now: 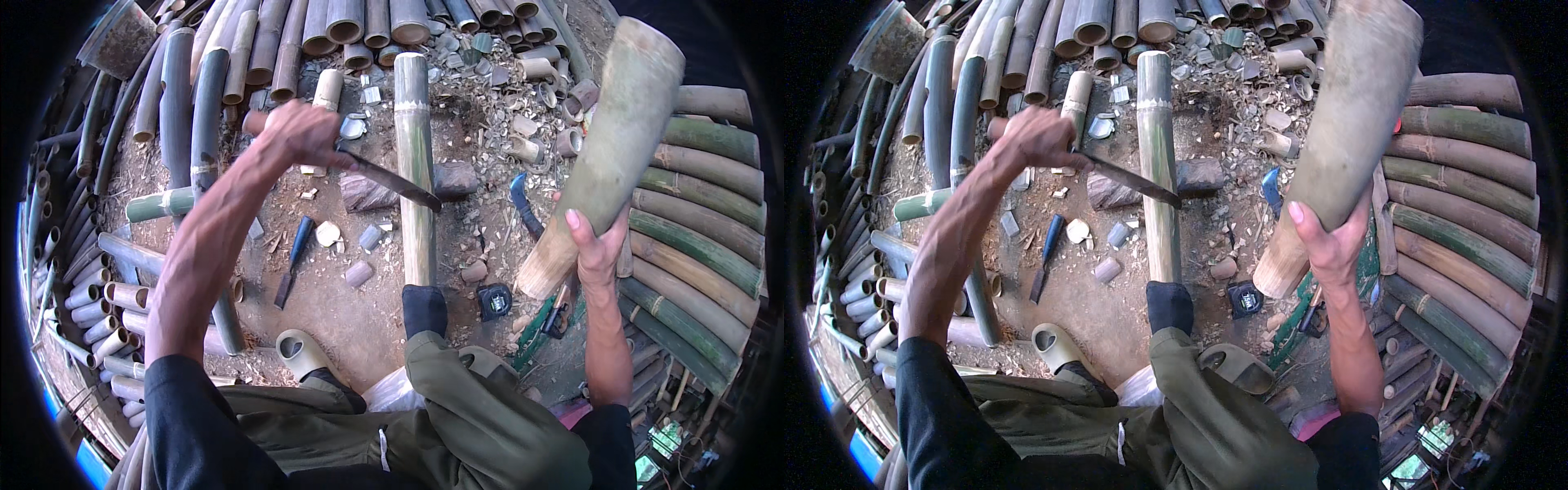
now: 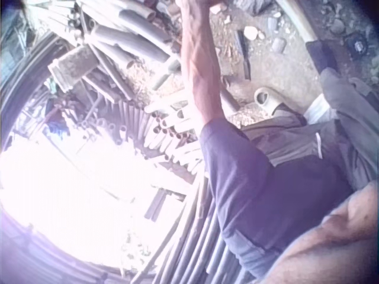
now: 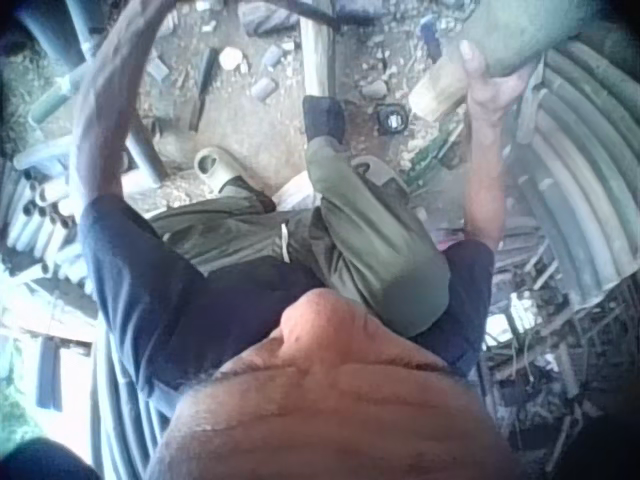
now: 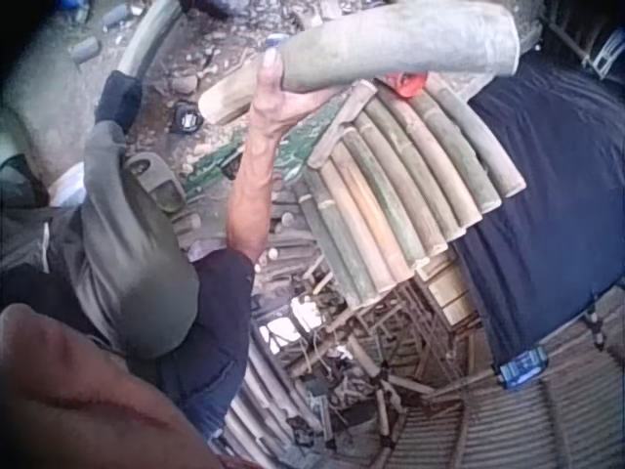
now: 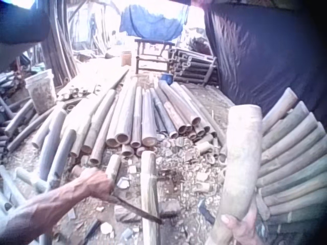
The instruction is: The person shapes bamboo poles by cutting notches with a saw and a knife, striking the knife with a hollow bamboo segment to carve out sections of the wood before fitting two poles together.
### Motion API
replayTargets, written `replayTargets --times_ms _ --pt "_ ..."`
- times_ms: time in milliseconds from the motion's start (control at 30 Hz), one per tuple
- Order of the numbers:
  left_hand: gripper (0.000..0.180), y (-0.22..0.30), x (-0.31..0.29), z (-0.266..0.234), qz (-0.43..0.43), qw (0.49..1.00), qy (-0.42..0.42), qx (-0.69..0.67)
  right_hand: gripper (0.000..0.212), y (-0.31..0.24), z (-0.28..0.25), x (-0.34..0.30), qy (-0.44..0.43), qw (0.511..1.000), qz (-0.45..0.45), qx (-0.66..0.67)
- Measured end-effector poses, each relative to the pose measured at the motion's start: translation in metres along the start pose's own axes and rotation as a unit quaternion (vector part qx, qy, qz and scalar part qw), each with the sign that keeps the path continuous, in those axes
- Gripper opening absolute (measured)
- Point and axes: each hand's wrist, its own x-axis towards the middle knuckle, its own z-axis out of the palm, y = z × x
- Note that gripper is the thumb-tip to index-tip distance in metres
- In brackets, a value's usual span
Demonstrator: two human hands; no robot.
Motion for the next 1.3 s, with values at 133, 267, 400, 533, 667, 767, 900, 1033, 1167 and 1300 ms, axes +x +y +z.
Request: replayTargets --times_ms 133,267,400,533,667,767,900,1033,1167,1300 --pt "0.058 0.028 -0.062 0.110 -0.053 0.966 0.157 -0.196 0.080 0.015 -0.020 -0.029 -0.015 0.998 0.051 -0.032" --pt "0.035 0.076 -0.109 0.148 -0.078 0.936 0.189 -0.287 0.083 0.024 -0.004 -0.040 -0.050 0.993 0.093 -0.047" --pt "0.026 0.078 -0.111 0.151 -0.048 0.962 0.106 -0.248 0.084 0.028 -0.003 -0.042 -0.066 0.992 0.084 -0.066" --pt "0.025 0.075 -0.109 0.153 -0.029 0.971 0.088 -0.219 0.087 0.028 -0.007 -0.034 -0.100 0.988 0.062 -0.104" --pt "0.026 0.073 -0.107 0.154 -0.029 0.971 0.081 -0.221 0.089 0.026 -0.004 -0.032 -0.109 0.988 0.070 -0.087" --pt "0.027 0.070 -0.107 0.153 -0.029 0.971 0.072 -0.225 0.089 0.024 0.001 -0.032 -0.122 0.987 0.084 -0.061" --pt "0.031 0.070 -0.107 0.148 -0.033 0.970 0.046 -0.238 0.091 0.028 0.004 -0.031 -0.147 0.985 0.073 -0.054" --pt "0.032 0.069 -0.108 0.151 -0.036 0.969 0.041 -0.239 0.091 0.030 0.009 -0.031 -0.177 0.982 0.053 -0.037" --pt "0.031 0.068 -0.105 0.150 -0.031 0.970 0.029 -0.239 0.097 0.030 0.019 -0.033 -0.195 0.975 0.027 -0.098" --pt "0.027 0.064 -0.094 0.148 -0.028 0.973 0.012 -0.227 0.098 0.034 0.030 -0.042 -0.283 0.902 -0.217 -0.243"
